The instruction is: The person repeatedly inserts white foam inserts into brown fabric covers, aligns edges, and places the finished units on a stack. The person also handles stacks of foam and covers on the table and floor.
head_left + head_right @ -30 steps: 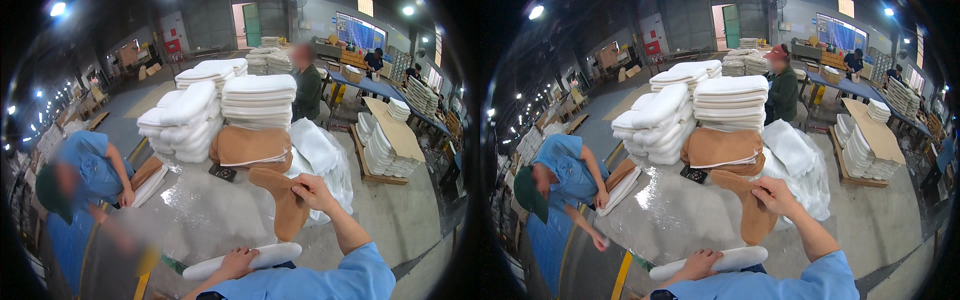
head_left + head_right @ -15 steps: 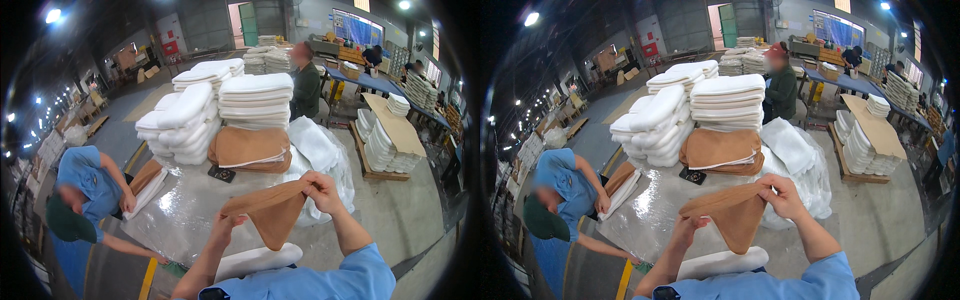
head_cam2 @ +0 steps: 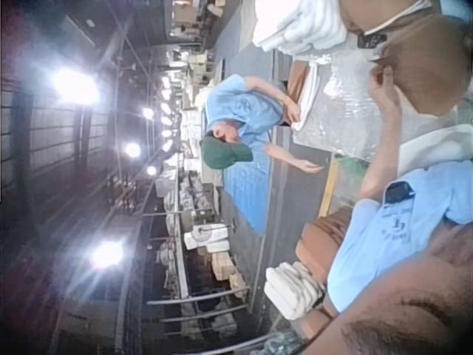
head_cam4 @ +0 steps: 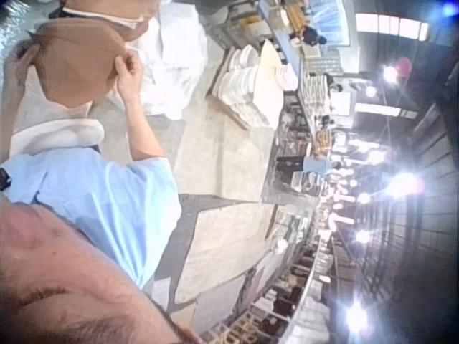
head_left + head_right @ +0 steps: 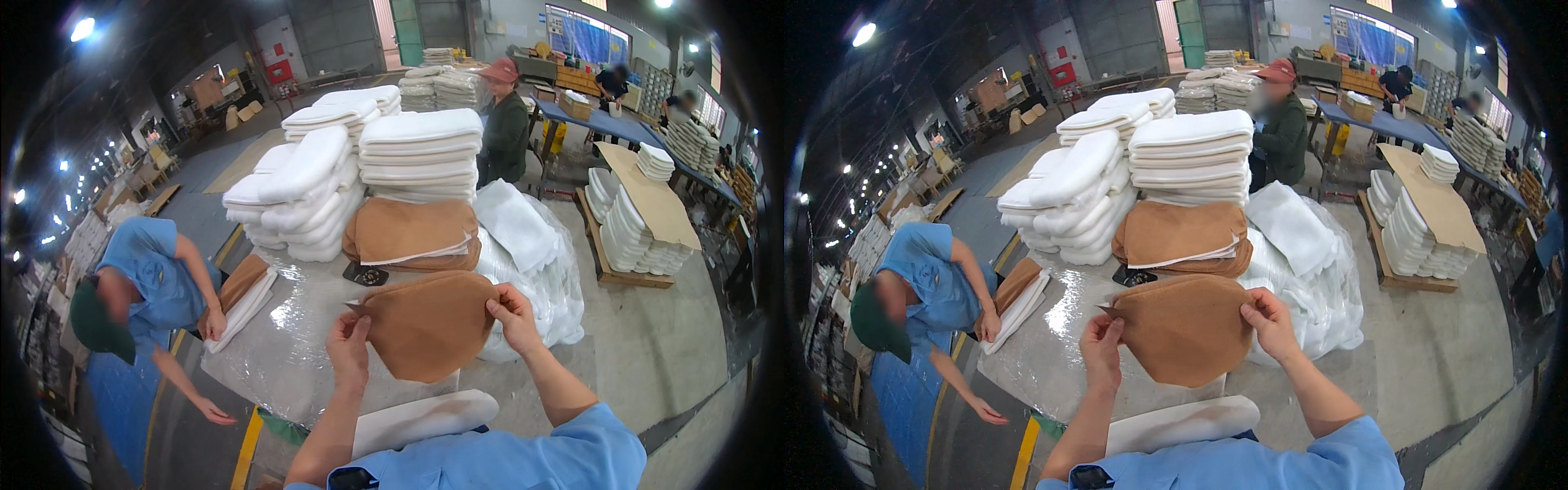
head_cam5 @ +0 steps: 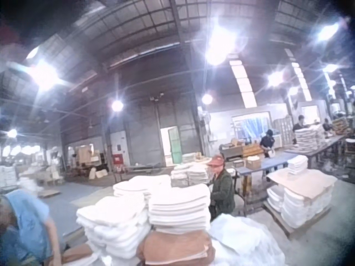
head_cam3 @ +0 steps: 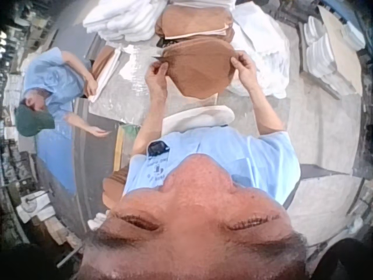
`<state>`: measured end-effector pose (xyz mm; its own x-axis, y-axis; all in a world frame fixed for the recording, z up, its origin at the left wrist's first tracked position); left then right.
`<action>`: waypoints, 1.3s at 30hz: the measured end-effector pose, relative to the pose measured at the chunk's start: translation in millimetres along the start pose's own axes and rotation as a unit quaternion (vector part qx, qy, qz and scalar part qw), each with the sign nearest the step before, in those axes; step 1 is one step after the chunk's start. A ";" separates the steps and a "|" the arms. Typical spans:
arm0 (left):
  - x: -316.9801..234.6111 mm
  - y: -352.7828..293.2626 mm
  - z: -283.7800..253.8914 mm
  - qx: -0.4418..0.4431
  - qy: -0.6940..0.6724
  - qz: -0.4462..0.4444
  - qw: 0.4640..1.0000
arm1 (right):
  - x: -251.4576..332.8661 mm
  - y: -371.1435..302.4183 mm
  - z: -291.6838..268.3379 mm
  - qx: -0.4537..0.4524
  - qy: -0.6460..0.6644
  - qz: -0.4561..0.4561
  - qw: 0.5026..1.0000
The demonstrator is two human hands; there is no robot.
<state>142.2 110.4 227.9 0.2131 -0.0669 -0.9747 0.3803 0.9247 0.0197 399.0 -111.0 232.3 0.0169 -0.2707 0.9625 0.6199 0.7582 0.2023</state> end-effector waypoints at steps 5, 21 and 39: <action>-38.1 5.5 11.8 0.004 0.221 0.172 0.960 | -6.3 -2.7 20.5 0.024 -0.027 -0.005 0.999; -62.4 -62.0 17.5 0.161 0.044 0.087 0.982 | -39.7 -7.4 11.1 -0.036 0.020 0.059 0.997; -33.7 -90.0 53.9 0.319 -0.275 -0.255 0.870 | -80.3 -26.5 9.7 0.044 -0.008 0.079 0.996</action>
<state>149.3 9.3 271.0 0.2017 -0.7400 -0.6416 0.9368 0.3369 -0.0941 373.6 -103.6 151.5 0.0954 -0.1344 0.9863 0.5397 0.8395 0.0622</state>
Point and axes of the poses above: each hand's wrist, its own y-axis towards the middle knuckle, its own z-axis out of the palm, x = y × z, the point moved 7 cm from there along y, towards the middle knuckle, and after that the axes turned 2 degrees about x, right-handed, at the moved point
